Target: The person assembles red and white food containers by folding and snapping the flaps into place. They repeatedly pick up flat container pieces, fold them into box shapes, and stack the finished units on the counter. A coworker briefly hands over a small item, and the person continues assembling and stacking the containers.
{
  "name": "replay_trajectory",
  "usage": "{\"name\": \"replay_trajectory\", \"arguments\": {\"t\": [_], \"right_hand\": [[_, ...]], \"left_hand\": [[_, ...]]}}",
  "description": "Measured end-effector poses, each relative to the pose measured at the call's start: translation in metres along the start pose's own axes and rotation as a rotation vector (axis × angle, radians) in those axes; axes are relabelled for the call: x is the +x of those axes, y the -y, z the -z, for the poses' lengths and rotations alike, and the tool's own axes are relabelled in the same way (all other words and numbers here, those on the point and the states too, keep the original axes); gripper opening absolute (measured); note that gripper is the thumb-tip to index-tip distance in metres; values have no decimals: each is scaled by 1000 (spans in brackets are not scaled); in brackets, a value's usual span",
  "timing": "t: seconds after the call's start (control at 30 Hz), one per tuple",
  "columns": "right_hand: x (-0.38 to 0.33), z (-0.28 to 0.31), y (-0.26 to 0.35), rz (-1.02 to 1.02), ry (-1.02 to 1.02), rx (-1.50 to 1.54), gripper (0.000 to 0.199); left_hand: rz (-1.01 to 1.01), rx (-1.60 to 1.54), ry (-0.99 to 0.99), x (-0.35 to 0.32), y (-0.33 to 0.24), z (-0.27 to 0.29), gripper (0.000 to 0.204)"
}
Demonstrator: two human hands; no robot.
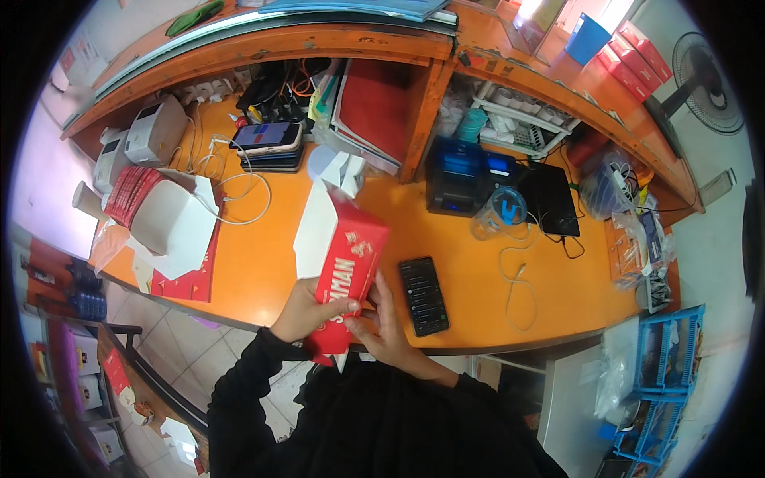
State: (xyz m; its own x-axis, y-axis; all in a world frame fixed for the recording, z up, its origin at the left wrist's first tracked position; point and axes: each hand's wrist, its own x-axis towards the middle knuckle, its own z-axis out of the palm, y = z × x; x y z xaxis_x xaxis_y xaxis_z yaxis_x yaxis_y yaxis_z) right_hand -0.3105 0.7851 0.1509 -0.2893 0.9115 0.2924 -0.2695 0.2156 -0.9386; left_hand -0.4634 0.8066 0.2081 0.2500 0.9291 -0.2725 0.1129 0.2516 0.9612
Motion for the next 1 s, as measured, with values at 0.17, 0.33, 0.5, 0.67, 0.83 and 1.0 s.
{"name": "replay_trajectory", "arguments": {"t": [0.17, 0.33, 0.5, 0.67, 0.83, 1.0], "right_hand": [[19, -2, 14, 12, -49, -48, 77], [27, 7, 15, -64, 12, -72, 78], [27, 25, 29, 253, 319, -242, 76], [30, 13, 29, 611, 228, -527, 62], [49, 0, 39, 636, -88, -671, 49], [65, -10, 62, 480, 352, -806, 38]], "left_hand": [[-64, -184, 47, 19, -7, -6, 17], [-183, -205, -121, 21, -14, -9, 21], [-221, -638, -287, 27, -35, 16, 23], [-138, -1001, -111, 22, -43, 44, 35], [-698, -611, 349, -6, -25, 7, 81], [-680, -254, -114, -23, -23, -1, 78]]}}
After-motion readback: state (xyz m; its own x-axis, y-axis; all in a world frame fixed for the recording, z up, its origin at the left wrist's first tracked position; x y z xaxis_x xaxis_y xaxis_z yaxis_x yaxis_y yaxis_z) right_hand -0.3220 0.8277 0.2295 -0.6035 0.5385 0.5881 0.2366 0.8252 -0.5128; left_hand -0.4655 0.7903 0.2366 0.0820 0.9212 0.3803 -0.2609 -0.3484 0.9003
